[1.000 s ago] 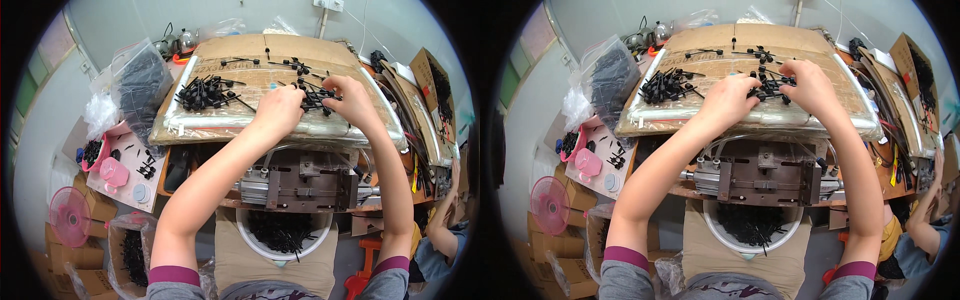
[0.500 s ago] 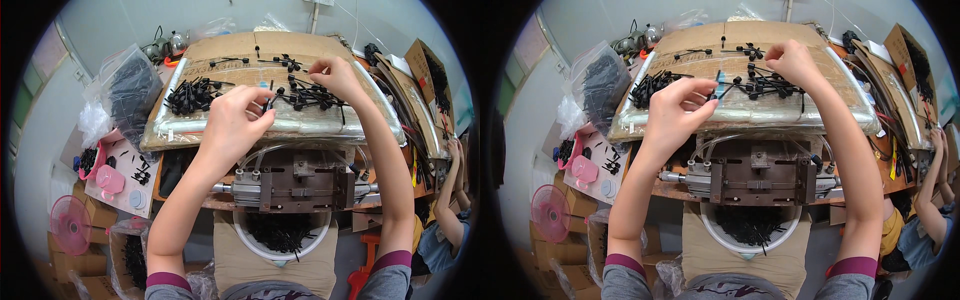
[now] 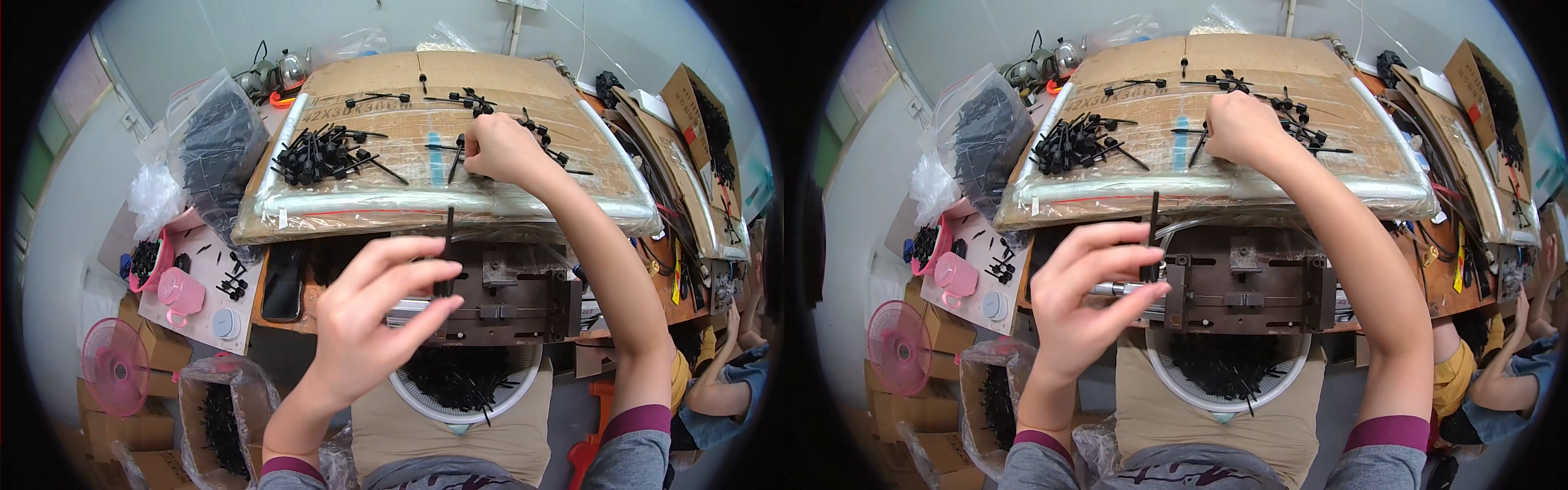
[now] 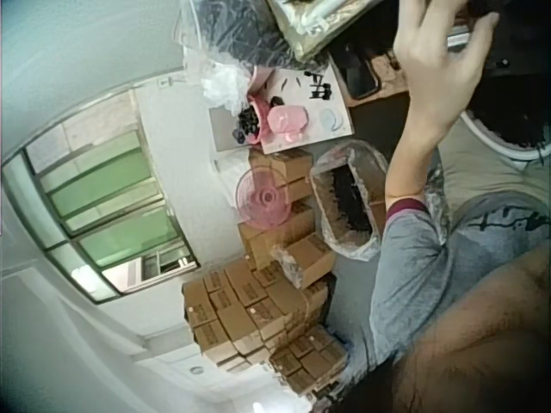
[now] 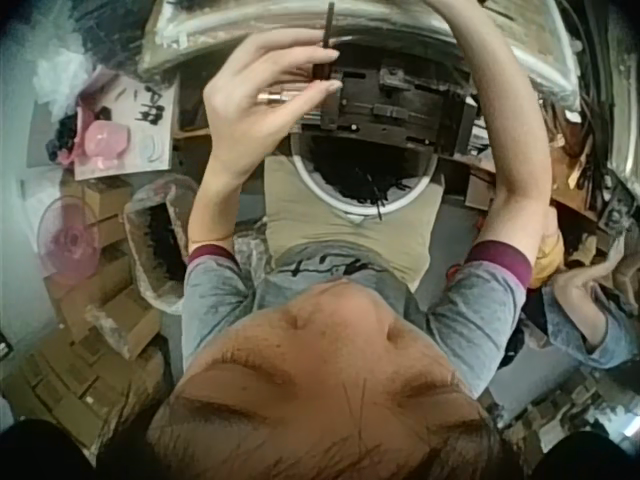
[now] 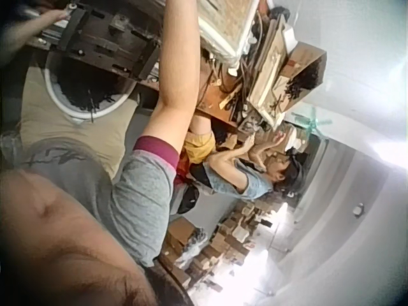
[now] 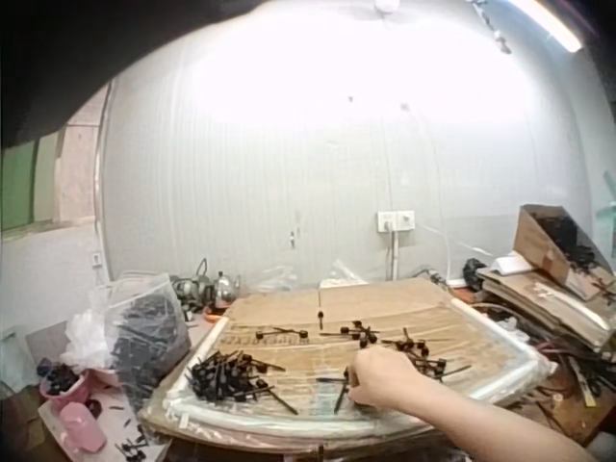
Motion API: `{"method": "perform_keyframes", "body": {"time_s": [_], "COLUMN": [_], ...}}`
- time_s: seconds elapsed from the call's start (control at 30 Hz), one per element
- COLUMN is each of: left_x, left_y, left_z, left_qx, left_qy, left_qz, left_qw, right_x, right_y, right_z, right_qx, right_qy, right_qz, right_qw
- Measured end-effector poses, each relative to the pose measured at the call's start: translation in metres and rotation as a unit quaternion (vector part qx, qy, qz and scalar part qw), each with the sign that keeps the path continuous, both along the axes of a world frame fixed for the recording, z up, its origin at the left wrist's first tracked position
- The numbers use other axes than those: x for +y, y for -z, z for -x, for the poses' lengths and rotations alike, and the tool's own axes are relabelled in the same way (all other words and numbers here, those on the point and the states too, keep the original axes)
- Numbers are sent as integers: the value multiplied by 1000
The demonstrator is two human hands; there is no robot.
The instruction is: The worker is using a pneumatic machine to assemble or press-fit small black plastic components together.
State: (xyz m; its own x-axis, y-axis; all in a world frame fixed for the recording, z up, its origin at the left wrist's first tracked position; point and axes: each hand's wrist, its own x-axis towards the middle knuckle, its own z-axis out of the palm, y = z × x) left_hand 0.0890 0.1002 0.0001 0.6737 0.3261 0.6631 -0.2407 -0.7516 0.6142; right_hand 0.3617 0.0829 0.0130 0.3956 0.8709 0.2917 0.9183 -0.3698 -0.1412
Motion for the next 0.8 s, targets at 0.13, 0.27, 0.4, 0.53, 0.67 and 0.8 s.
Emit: {"method": "perform_keyframes", "body": {"time_s": [0.13, 0.27, 0.4, 0.53, 0.67, 0.8], "left_x": [-12, -25, -38, -45, -53, -61], "left_y": [11, 27, 42, 59, 72, 77], "left_z": [13, 26, 29, 30, 28, 32], "left_qx": [1, 14, 3, -17, -5, 20], "left_qy": [3, 24, 54, 100, 122, 129], "left_qz": [13, 62, 67, 30, 21, 21], "left_qw": [1000, 998, 996, 994, 992, 991], "right_x": [-15, -48, -90, -132, -159, -168], "right_y": [-19, -10, -7, 23, 52, 63], "right_z": [19, 27, 62, 103, 126, 131], "right_qx": [18, 25, 362, 640, 750, 771], "right_qy": [-16, -79, -64, -90, -103, -117], "right_qz": [-23, -143, -167, -147, -150, -196], "right_qw": [999, 986, 915, 749, 636, 595]}}
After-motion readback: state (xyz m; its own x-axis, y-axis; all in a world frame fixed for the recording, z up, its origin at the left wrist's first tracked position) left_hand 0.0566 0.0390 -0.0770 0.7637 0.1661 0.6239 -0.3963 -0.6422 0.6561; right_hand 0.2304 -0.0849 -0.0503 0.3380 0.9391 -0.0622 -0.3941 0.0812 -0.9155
